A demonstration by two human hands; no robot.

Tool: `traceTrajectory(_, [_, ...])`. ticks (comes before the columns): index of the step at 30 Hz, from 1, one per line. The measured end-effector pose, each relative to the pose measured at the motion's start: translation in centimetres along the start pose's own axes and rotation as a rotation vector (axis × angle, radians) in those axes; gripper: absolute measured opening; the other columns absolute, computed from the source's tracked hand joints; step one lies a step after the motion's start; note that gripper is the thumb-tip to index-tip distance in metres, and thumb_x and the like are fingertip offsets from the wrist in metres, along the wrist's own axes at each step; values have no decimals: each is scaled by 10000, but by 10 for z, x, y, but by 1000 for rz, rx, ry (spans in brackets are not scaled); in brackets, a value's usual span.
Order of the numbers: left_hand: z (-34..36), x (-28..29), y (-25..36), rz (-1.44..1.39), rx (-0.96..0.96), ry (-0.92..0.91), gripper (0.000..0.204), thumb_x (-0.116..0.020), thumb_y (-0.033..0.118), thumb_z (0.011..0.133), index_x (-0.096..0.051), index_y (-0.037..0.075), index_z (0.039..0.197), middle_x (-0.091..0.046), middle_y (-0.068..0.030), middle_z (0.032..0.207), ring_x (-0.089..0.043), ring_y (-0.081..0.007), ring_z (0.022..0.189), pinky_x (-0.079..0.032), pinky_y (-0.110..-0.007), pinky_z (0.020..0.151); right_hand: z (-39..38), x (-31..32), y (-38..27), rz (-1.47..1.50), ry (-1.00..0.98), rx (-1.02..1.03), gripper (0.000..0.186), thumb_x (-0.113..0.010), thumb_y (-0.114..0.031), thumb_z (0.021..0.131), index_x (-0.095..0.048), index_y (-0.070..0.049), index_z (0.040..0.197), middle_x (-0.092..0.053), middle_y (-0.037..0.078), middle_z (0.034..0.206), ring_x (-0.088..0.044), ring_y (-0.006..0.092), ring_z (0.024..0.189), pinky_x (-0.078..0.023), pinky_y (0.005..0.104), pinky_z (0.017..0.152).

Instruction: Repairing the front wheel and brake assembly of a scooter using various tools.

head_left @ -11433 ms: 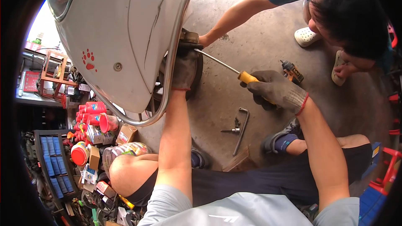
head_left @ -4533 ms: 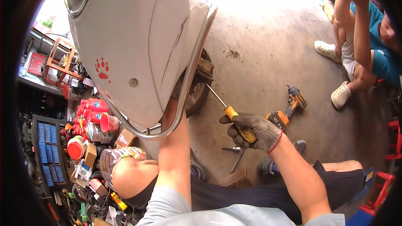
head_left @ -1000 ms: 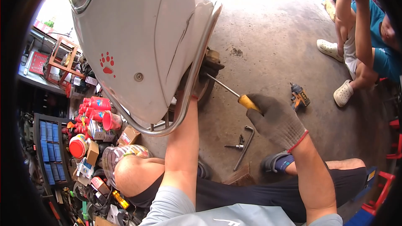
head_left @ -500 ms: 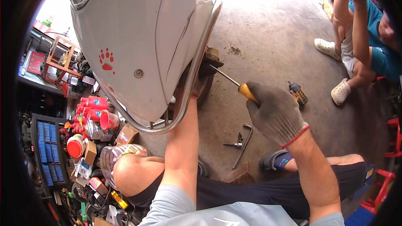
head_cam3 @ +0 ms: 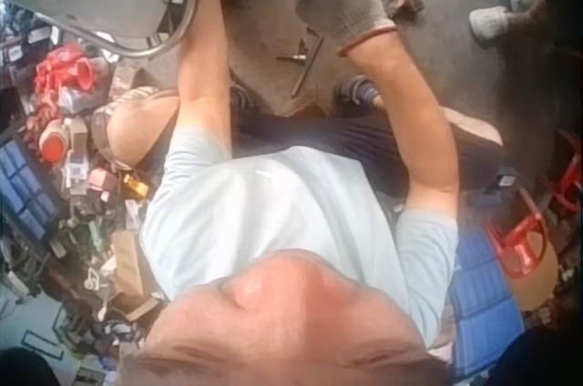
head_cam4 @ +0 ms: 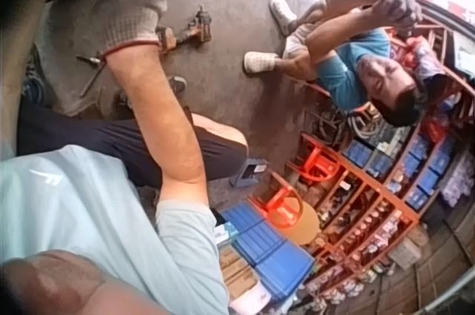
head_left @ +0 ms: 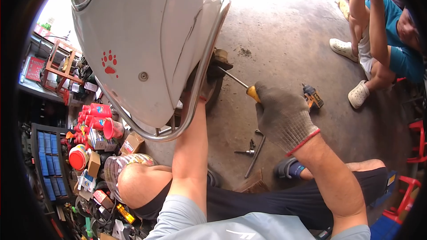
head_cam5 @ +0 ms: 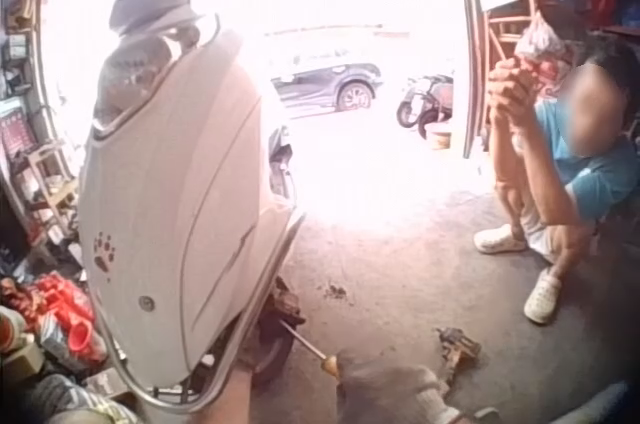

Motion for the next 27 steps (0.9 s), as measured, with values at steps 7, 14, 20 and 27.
traceTrajectory(7, [7,19,-4,118,-39,6,216,-750,112,899,-646,104,1087,-540,45,771,-452,-72,551,-362,-217,453,1,-4,-2,-38,-11,37,201,-628,-130,886,-638,-36,1064,-692,147,777,-694,336,670,-546,441,585])
traceTrajectory(14, [3,-10,0,120,-8,-153,270,-752,157,901,-652,92,1143,-530,24,772,-467,-107,563,-381,-248,469,-1,-8,0,-6,-6,-3,192,-626,-131,885,-644,-42,1054,-694,157,805,-701,336,721,-548,450,617])
traceTrajectory(20, [1,15,-6,-7,-36,140,302,-764,178,884,-639,81,1141,-601,-8,859,-564,-160,714,-518,-325,618,-14,7,8,221,168,25,201,-618,-113,850,-689,-5,1004,-694,194,786,-711,329,725,-560,424,658])
traceTrajectory(27, [4,13,-12,-222,87,-20,209,-593,141,991,-563,20,1158,-528,-54,945,-516,-172,849,-500,-301,771,-11,-14,32,740,-259,-212,332,-585,-199,935,-643,31,1167,-668,142,725,-669,225,623,-529,363,619])
Point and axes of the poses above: each hand's wrist, its own z-axis towards the middle knuckle, its own x-axis out of the back of the hand, y = z × x, the point moved 6 cm from there along z, towards the middle knuckle
